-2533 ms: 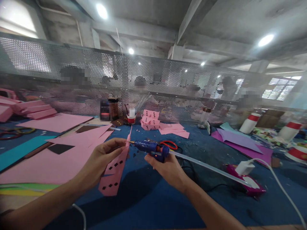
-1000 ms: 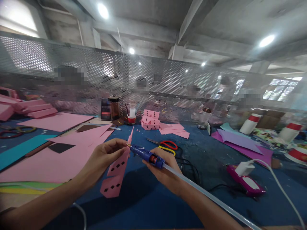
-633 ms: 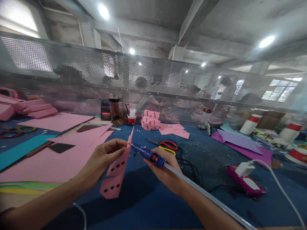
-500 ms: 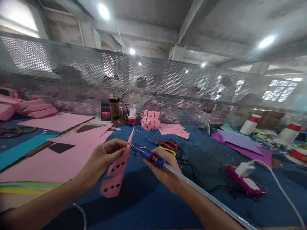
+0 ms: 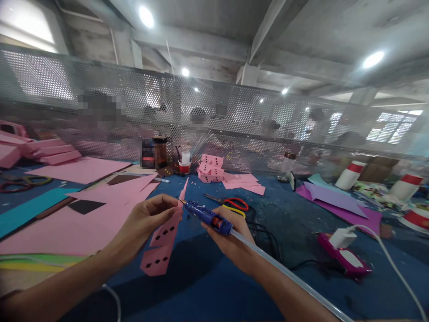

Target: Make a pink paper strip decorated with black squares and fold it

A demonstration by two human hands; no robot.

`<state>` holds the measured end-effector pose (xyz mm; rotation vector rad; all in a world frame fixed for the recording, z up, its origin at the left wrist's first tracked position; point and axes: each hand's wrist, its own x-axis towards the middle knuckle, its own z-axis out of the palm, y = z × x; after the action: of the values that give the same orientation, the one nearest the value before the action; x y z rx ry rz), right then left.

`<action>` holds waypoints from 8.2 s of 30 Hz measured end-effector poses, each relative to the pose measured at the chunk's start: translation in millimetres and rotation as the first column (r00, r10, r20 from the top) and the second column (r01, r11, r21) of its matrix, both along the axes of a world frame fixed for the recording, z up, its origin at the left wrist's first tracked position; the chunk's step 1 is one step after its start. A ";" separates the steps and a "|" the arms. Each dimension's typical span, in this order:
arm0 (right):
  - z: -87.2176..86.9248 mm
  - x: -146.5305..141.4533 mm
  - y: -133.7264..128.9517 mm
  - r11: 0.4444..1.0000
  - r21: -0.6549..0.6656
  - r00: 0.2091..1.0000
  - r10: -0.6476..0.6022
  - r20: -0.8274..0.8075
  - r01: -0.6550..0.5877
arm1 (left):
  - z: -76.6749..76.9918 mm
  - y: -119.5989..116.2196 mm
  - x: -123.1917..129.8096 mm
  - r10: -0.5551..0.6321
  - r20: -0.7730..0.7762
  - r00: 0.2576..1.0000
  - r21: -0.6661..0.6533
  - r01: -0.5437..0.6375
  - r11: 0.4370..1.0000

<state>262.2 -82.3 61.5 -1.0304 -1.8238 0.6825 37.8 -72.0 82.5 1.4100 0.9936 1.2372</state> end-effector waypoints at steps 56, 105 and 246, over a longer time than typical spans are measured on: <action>-2.6 2.4 4.2 1.000 0.008 1.000 -0.002 -0.012 0.002 | 0.0 0.7 -1.2 -0.058 0.109 0.992 -0.085 0.067 0.994; 2.5 1.1 -0.6 0.994 0.106 0.997 -0.010 0.075 0.002 | 0.4 -0.1 2.3 0.046 -0.036 0.998 0.054 -0.044 0.998; -0.7 2.6 -3.5 0.998 0.061 1.000 0.004 0.016 -0.005 | -6.7 5.0 -6.9 -0.316 0.399 0.861 -0.195 0.416 0.888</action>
<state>264.8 -85.8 60.8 -0.9944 -1.8501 0.6192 30.9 -66.9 75.8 1.0445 0.5769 0.9754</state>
